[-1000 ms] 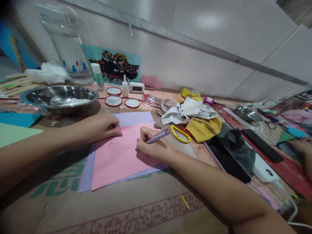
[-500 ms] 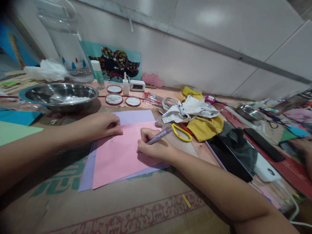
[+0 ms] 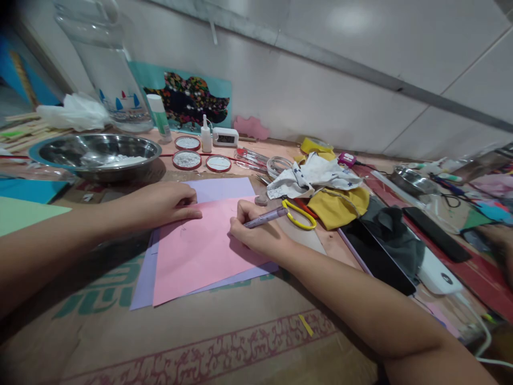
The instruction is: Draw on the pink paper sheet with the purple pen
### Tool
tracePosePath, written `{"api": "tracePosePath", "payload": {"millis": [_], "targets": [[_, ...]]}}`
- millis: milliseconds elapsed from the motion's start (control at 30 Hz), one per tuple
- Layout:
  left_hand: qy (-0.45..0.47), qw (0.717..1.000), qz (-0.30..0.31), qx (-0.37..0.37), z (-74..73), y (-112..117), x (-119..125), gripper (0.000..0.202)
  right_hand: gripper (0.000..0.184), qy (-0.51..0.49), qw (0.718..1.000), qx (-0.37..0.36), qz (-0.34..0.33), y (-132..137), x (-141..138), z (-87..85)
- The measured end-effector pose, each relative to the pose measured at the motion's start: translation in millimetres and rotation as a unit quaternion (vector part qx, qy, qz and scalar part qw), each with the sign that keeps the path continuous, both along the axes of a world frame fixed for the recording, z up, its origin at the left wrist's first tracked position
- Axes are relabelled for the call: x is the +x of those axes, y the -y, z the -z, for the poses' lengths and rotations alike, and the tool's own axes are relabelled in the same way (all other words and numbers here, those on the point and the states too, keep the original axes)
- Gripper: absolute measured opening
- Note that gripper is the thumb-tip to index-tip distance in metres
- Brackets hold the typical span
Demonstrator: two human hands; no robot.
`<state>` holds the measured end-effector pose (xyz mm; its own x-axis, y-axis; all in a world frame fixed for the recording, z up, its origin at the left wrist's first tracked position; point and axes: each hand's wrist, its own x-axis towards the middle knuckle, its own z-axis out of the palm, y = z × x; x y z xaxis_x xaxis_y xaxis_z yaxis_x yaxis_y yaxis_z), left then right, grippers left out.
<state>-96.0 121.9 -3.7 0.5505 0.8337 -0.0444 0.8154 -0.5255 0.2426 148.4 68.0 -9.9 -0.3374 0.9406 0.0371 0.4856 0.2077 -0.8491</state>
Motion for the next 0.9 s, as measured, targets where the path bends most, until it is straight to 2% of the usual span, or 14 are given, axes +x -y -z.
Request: {"api": "tracePosePath", "payload": {"millis": [300,800,900], "targets": [[-0.006,1.0,0.006,0.008,-0.4,0.5,0.6,0.039,0.024,0.015,1.0,0.001,0.008,0.7,-1.4,-3.0],[0.002,1.0,0.006,0.017,2.2,0.0,-0.6,0.038,0.023,-0.001,0.998,-0.065,-0.01,2.0,1.9,-2.0],[0.003,1.0,0.005,0.018,3.0,-0.3,-1.5,0.039,0.023,-0.006,0.998,-0.056,0.0,1.6,1.9,-2.7]]}}
